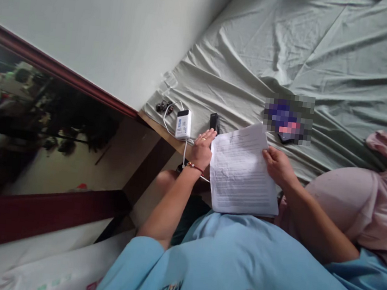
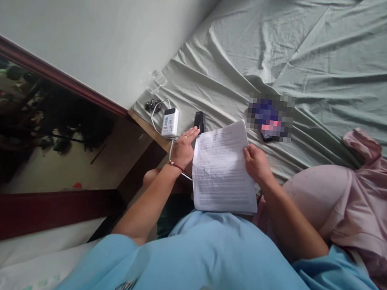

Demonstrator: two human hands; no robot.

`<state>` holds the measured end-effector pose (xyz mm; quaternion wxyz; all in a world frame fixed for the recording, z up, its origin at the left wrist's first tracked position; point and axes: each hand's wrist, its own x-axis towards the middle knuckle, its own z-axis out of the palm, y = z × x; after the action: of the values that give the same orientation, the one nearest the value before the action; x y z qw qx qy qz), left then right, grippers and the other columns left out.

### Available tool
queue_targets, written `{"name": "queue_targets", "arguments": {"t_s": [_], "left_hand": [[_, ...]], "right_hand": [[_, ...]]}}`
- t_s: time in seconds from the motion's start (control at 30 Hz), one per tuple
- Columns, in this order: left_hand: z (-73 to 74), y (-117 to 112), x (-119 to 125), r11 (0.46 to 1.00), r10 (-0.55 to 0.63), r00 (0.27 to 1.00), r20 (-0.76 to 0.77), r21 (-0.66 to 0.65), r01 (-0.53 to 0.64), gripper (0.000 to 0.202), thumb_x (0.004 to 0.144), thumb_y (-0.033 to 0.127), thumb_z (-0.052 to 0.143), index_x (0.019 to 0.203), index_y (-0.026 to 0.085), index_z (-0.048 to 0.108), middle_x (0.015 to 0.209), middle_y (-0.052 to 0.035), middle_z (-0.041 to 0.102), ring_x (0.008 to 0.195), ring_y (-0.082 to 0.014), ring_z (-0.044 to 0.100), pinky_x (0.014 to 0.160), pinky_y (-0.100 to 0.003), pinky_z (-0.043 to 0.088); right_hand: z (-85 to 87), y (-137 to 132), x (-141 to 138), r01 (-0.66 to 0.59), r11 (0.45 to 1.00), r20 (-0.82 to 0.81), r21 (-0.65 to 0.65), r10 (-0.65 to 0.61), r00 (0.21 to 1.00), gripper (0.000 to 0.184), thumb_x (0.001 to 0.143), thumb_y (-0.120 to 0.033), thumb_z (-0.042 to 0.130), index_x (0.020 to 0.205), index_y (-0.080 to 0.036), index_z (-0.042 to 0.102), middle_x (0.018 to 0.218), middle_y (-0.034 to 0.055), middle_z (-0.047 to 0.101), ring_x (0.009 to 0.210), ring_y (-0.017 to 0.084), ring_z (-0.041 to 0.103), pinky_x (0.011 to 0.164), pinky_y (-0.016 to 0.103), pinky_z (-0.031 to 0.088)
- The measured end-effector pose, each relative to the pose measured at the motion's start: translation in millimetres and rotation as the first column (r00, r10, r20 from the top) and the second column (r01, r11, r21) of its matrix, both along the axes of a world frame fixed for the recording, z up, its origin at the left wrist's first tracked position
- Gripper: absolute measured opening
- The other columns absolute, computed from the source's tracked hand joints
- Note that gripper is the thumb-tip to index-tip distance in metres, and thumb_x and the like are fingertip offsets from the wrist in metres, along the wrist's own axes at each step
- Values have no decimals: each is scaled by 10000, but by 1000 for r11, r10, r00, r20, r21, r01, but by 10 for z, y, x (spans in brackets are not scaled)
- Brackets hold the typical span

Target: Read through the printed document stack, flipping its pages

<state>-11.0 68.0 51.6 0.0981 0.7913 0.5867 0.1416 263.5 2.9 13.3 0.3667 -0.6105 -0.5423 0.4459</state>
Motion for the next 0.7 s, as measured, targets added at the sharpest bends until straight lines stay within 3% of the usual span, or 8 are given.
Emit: {"name": "queue_targets", "arguments": {"t_s": [0.23,0.43,0.6,0.7], "left_hand": [[-41,14,-75,997,-71,995,-67,-19,69,666,840,-95,360,1369,189,647,1482,-70,566,1419,-178,509,1255,-436,331],[-6,25,37,997,-69,985,-158,-34,64,538,884,-26,415,1336,129,663,1452,-130,590,1391,-228,542,1260,-483,303],[182,45,124,1000,2,998,-63,-23,-3,409,892,38,494,1229,109,715,1368,-151,660,1330,-270,588,1213,-476,371],[478,-150,247,997,67,990,123,30,-71,304,918,106,523,1122,141,747,1239,-125,727,1241,-263,629,1145,-427,443]], "right_hand": [[-29,1,-3,4,1000,-20,-2,-4,1000,383,957,-491,456,979,-189,689,787,70,672,776,228,572,758,340,455],[-41,-2,-9,7,1000,-25,-8,-7,1000,375,951,-492,452,957,-191,677,739,55,648,728,215,550,712,333,450],[12,-4,0,-20,1000,-16,-4,20,1000,342,934,-456,444,899,-192,659,774,61,656,736,213,562,665,316,440],[83,-12,-4,-46,999,-48,-18,45,998,357,924,-482,469,875,-184,661,728,51,635,696,199,541,626,302,423]]}}
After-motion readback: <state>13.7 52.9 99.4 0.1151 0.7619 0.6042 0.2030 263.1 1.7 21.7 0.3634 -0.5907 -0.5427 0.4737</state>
